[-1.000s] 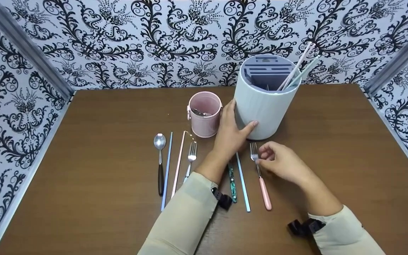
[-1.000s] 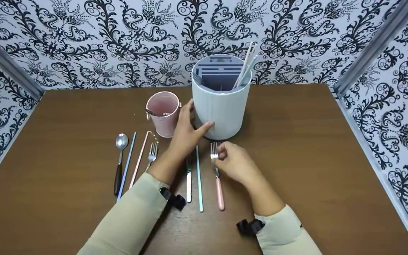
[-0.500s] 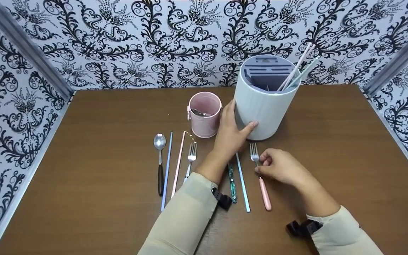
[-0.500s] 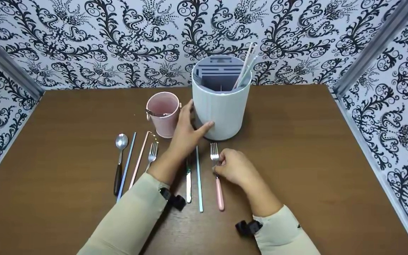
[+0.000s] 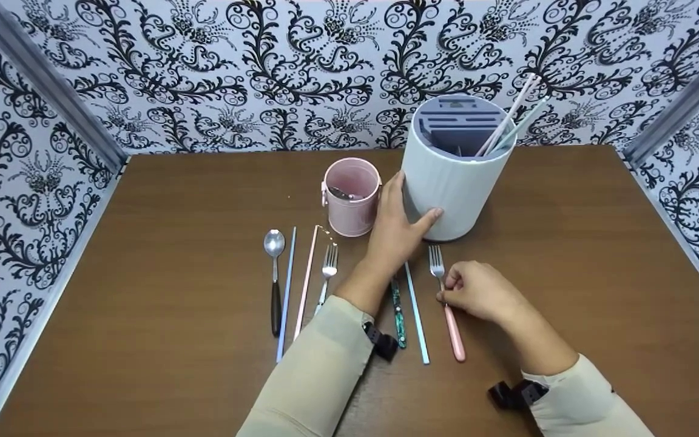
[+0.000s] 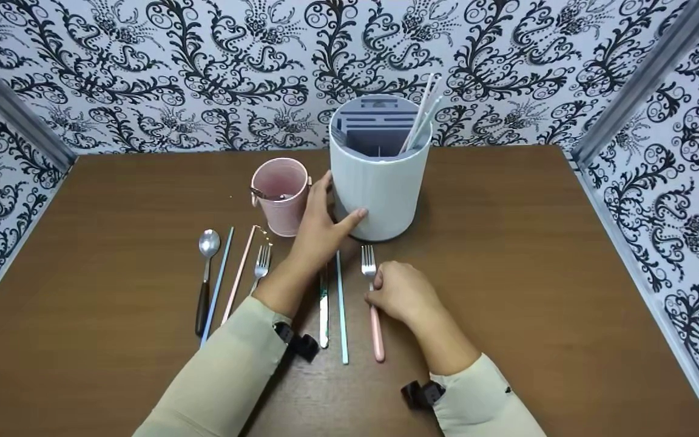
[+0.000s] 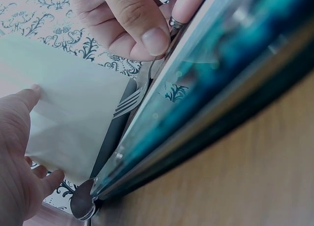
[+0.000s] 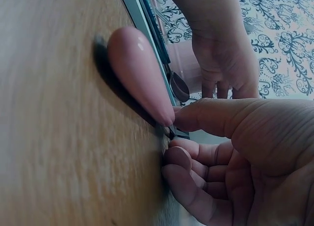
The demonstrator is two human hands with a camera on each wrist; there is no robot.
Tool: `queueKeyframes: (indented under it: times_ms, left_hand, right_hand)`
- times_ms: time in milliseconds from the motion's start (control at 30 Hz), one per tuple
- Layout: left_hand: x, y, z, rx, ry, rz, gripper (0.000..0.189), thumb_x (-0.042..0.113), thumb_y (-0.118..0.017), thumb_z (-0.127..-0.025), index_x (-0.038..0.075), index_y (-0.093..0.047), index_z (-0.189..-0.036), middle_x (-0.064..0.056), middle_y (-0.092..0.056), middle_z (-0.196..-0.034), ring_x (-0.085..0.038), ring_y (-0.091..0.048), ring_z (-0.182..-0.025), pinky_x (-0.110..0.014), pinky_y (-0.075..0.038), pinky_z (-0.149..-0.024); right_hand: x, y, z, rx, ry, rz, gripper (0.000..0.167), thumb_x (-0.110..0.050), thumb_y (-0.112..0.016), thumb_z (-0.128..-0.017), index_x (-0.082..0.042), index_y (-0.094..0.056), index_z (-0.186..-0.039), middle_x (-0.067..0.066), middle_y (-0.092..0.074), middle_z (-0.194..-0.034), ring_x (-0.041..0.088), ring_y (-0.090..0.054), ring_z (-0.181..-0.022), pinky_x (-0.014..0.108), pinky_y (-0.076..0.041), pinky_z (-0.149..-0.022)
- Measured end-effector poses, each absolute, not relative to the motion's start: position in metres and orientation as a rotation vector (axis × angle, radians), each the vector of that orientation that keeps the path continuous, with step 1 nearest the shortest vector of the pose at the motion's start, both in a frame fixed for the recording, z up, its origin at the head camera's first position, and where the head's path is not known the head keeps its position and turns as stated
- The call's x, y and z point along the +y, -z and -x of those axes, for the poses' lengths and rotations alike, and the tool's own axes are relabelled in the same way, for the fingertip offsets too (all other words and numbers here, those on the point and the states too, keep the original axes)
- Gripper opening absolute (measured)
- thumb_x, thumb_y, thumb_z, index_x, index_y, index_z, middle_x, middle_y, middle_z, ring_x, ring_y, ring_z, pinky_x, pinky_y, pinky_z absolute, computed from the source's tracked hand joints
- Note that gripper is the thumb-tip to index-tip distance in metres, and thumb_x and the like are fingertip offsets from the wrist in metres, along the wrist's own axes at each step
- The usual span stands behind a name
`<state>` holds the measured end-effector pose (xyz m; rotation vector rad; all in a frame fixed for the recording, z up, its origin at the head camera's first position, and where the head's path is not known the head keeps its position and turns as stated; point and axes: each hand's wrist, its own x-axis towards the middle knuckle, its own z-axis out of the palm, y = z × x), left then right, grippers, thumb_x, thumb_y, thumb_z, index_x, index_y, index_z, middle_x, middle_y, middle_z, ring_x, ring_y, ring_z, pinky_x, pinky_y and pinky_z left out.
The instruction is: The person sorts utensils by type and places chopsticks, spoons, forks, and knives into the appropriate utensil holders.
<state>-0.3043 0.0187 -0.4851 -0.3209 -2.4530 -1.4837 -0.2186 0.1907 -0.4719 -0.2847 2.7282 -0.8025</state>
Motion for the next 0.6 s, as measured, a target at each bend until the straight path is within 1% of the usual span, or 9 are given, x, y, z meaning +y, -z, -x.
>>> queueKeyframes:
  times_ms: [300,433,600]
  left_hand:
    - [0.0189,0.4850,0.3041,-2.460,1.499,0.301,0.093,0.037,-0.082,-0.089,0.006,-0.031,-0.161,-0.013,-0.041,-0.161,-0.025,-0.039,-0.151,-0.035,-0.030,-0.128]
    - [0.0191,0.4844,0.3039,-2.466,1.507,0.292,0.093,0.037,-0.082,-0.090,0.006,-0.031,-0.161,-0.013,-0.040,-0.162,-0.025,-0.039,-0.151,-0.035,-0.031,-0.128]
    - [0.0189,0.4847,0.3044,-2.478,1.490,0.302,0.093,0.038,-0.081,-0.090,0.007,-0.030,-0.162,-0.012,-0.039,-0.162,-0.024,-0.038,-0.152,-0.037,-0.032,-0.127]
  right_hand:
    - [0.1866,0.4732,0.2168,2.738,0.810,0.283,0.015,-0.017,-0.076,-0.087,-0.010,-0.066,-0.078,-0.002,-0.064,-0.068,0.012,-0.054,-0.059,0.027,-0.044,-0.054]
    - [0.1857,0.4738,0.2165,2.763,0.795,0.270,0.011,-0.015,-0.074,-0.086,-0.010,-0.068,-0.078,-0.002,-0.065,-0.068,0.012,-0.055,-0.058,0.027,-0.044,-0.053]
    - [0.1843,0.4751,0.2169,2.804,0.737,0.268,0.007,-0.013,-0.073,-0.081,-0.011,-0.068,-0.076,-0.003,-0.066,-0.070,0.013,-0.054,-0.060,0.028,-0.044,-0.055]
